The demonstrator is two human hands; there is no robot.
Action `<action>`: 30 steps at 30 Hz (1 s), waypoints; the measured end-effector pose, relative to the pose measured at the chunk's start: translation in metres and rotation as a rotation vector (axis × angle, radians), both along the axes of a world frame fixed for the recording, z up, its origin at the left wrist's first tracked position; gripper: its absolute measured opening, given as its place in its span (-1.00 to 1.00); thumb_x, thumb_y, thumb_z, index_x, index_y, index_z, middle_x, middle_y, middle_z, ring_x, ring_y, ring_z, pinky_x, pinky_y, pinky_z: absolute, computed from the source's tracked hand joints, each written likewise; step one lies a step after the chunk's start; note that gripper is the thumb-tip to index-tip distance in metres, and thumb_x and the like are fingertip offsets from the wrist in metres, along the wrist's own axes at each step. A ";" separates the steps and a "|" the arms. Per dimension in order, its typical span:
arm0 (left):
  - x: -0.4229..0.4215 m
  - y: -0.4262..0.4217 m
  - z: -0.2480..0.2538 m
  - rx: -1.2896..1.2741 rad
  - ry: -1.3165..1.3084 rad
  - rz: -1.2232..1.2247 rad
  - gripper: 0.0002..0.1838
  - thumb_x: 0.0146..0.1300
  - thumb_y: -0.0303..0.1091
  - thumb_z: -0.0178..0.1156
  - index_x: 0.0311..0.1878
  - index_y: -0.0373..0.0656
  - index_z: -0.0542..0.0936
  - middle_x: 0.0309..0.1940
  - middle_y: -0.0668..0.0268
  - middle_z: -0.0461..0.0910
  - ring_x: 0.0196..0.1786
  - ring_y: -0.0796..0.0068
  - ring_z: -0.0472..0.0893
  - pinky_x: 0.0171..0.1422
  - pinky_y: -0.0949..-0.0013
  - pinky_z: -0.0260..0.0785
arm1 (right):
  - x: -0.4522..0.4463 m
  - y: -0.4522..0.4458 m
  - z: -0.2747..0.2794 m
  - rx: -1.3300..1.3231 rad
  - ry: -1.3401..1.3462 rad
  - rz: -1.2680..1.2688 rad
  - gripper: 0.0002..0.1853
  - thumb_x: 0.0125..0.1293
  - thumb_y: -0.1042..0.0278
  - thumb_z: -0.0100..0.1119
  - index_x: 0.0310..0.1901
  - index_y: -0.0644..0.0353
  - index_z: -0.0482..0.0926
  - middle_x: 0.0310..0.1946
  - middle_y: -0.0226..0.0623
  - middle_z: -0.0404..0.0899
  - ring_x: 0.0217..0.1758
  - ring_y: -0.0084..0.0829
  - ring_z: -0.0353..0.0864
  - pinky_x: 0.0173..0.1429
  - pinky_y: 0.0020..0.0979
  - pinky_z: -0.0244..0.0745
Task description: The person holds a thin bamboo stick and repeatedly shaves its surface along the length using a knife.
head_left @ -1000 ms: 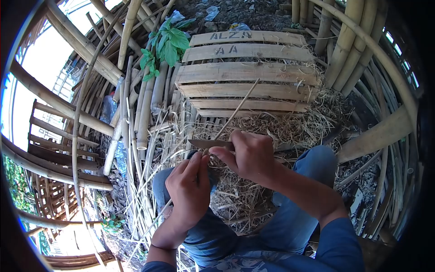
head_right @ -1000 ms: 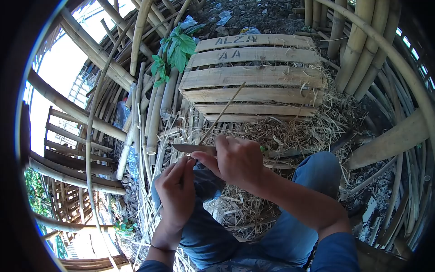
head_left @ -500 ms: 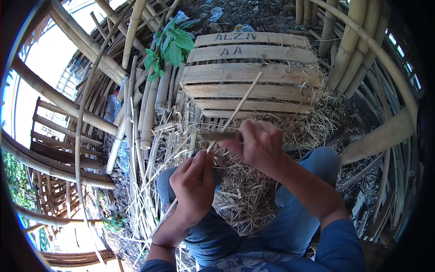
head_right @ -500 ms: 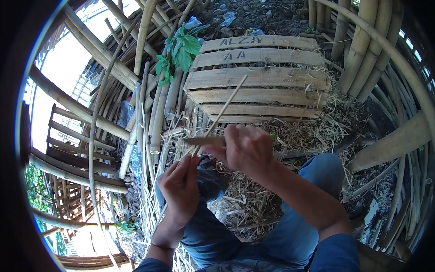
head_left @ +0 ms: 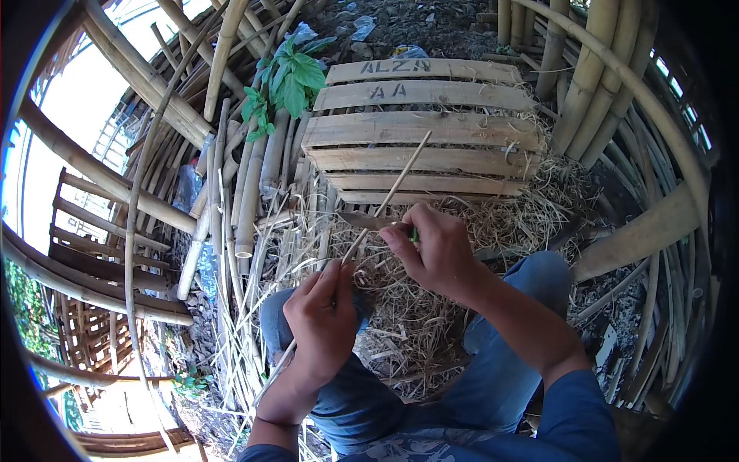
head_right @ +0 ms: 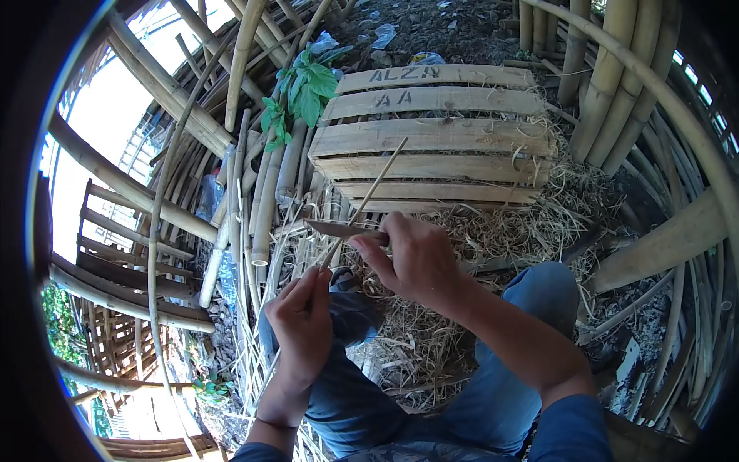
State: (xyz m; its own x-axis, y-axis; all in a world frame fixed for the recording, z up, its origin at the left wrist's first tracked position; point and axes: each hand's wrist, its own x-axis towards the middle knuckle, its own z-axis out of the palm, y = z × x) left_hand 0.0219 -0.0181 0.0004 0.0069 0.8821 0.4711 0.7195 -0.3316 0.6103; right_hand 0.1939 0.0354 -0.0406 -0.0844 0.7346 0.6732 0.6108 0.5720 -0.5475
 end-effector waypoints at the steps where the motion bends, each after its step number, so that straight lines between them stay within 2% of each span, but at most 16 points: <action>1: 0.001 0.000 0.000 0.002 -0.002 -0.004 -0.92 0.16 -0.51 0.23 -0.30 -0.32 0.60 -0.68 0.17 0.43 -0.70 0.32 0.38 -0.57 0.35 0.20 | 0.001 0.000 0.001 0.008 0.014 0.033 -0.52 0.31 -0.09 0.04 -0.50 0.22 0.34 -0.76 -0.27 0.36 -0.73 -0.28 0.45 -0.65 -0.30 0.34; 8: 0.001 -0.002 0.002 0.003 -0.019 -0.020 -0.94 0.18 -0.52 0.22 -0.31 -0.30 0.59 -0.66 0.17 0.44 -0.70 0.34 0.37 -0.57 0.37 0.20 | 0.013 0.015 -0.001 0.239 -0.186 -0.053 -0.49 0.28 -0.18 0.03 -0.52 0.16 0.33 -0.76 -0.35 0.33 -0.73 -0.37 0.42 -0.68 -0.37 0.31; 10: 0.001 -0.002 0.001 0.004 -0.026 -0.024 -0.94 0.18 -0.52 0.22 -0.31 -0.31 0.59 -0.66 0.17 0.44 -0.70 0.35 0.37 -0.57 0.38 0.20 | 0.014 0.018 -0.003 0.331 -0.263 -0.102 -0.49 0.31 -0.18 -0.02 -0.54 0.14 0.32 -0.79 -0.40 0.28 -0.79 -0.43 0.35 -0.72 -0.40 0.26; 14: -0.002 -0.002 0.003 -0.001 -0.015 -0.008 -0.94 0.18 -0.52 0.21 -0.32 -0.31 0.59 -0.66 0.17 0.44 -0.70 0.35 0.37 -0.57 0.38 0.20 | 0.018 0.022 -0.004 0.223 -0.305 -0.207 -0.50 0.35 -0.14 -0.05 -0.54 0.14 0.33 -0.84 -0.44 0.23 -0.87 -0.44 0.27 -0.75 -0.41 0.24; 16: -0.005 -0.003 0.004 -0.002 -0.016 0.008 -0.94 0.18 -0.52 0.21 -0.32 -0.32 0.59 -0.66 0.17 0.44 -0.70 0.35 0.37 -0.57 0.38 0.20 | 0.037 0.036 -0.002 0.132 -0.245 -0.335 -0.50 0.39 -0.12 -0.13 -0.57 0.11 0.32 -0.87 -0.53 0.16 -0.91 -0.54 0.15 -0.80 -0.43 0.15; 19: -0.006 -0.003 0.001 -0.024 0.020 0.021 -0.95 0.18 -0.53 0.21 -0.33 -0.32 0.59 -0.67 0.17 0.44 -0.70 0.36 0.37 -0.58 0.38 0.19 | 0.052 0.041 0.002 0.100 -0.182 -0.362 -0.49 0.41 -0.12 -0.16 -0.58 0.11 0.32 -0.86 -0.51 0.21 -0.89 -0.56 0.19 -0.81 -0.43 0.11; 20: -0.006 -0.002 0.000 -0.009 0.017 0.016 -0.95 0.18 -0.53 0.21 -0.33 -0.33 0.59 -0.68 0.18 0.43 -0.71 0.37 0.36 -0.58 0.39 0.18 | 0.050 0.040 0.000 0.059 -0.132 -0.340 -0.50 0.40 -0.08 -0.13 -0.59 0.13 0.34 -0.85 -0.42 0.30 -0.88 -0.50 0.29 -0.80 -0.42 0.14; 21: -0.006 -0.001 -0.001 0.006 0.014 0.011 -0.95 0.18 -0.54 0.21 -0.33 -0.33 0.59 -0.68 0.18 0.43 -0.71 0.38 0.36 -0.59 0.39 0.16 | 0.046 0.035 -0.002 0.061 -0.133 -0.342 -0.50 0.40 -0.08 -0.13 -0.59 0.13 0.34 -0.85 -0.42 0.30 -0.88 -0.50 0.29 -0.80 -0.42 0.14; 23: -0.006 -0.003 -0.001 0.003 0.011 0.009 -0.95 0.17 -0.54 0.21 -0.33 -0.33 0.59 -0.68 0.18 0.42 -0.71 0.39 0.35 -0.59 0.40 0.16 | 0.033 0.026 -0.005 0.086 -0.204 -0.175 -0.52 0.41 -0.03 -0.12 -0.59 0.13 0.34 -0.85 -0.40 0.31 -0.87 -0.46 0.32 -0.80 -0.41 0.16; 24: -0.006 -0.003 -0.001 -0.003 0.010 0.009 -0.95 0.17 -0.54 0.21 -0.33 -0.33 0.59 -0.69 0.18 0.41 -0.71 0.39 0.35 -0.59 0.40 0.16 | 0.023 0.027 -0.006 0.267 -0.154 -0.175 -0.50 0.44 -0.04 -0.20 -0.61 0.07 0.29 -0.86 -0.53 0.20 -0.89 -0.60 0.17 -0.83 -0.43 0.10; 25: -0.005 -0.004 0.001 -0.004 0.014 0.008 -0.95 0.17 -0.54 0.21 -0.33 -0.33 0.59 -0.69 0.18 0.41 -0.71 0.39 0.35 -0.59 0.40 0.16 | 0.026 0.030 -0.006 0.267 -0.151 -0.177 -0.50 0.44 -0.04 -0.20 -0.61 0.07 0.29 -0.86 -0.53 0.20 -0.89 -0.60 0.17 -0.83 -0.43 0.10; 27: -0.005 -0.006 0.005 0.043 0.033 0.011 -0.95 0.18 -0.54 0.21 -0.34 -0.33 0.58 -0.69 0.18 0.40 -0.71 0.41 0.31 -0.58 0.41 0.15 | 0.039 0.039 -0.004 0.083 -0.117 -0.242 -0.49 0.46 -0.02 -0.24 -0.63 0.08 0.29 -0.87 -0.50 0.20 -0.89 -0.58 0.17 -0.84 -0.42 0.07; 28: -0.006 -0.007 0.005 0.043 0.034 0.010 -0.95 0.18 -0.54 0.21 -0.34 -0.33 0.58 -0.69 0.18 0.40 -0.71 0.41 0.31 -0.58 0.41 0.15 | 0.047 0.044 -0.005 0.083 -0.117 -0.243 -0.49 0.46 -0.02 -0.24 -0.63 0.08 0.29 -0.87 -0.50 0.20 -0.89 -0.58 0.17 -0.84 -0.42 0.07; 30: -0.005 -0.007 0.006 0.003 -0.016 0.003 -0.93 0.19 -0.52 0.20 -0.35 -0.34 0.57 -0.70 0.17 0.40 -0.70 0.47 0.28 -0.58 0.43 0.14 | 0.065 0.055 -0.002 0.031 -0.031 -0.401 -0.49 0.45 0.03 -0.20 -0.62 0.15 0.35 -0.89 -0.42 0.22 -0.84 -0.46 0.30 -0.74 -0.33 0.18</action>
State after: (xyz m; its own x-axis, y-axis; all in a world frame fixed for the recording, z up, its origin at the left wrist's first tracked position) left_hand 0.0167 -0.0255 0.0063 -0.0031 0.8806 0.4738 0.7108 -0.3313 0.6205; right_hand 0.2589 0.0905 -0.0425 0.1839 0.6932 0.6969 0.8049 0.3009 -0.5115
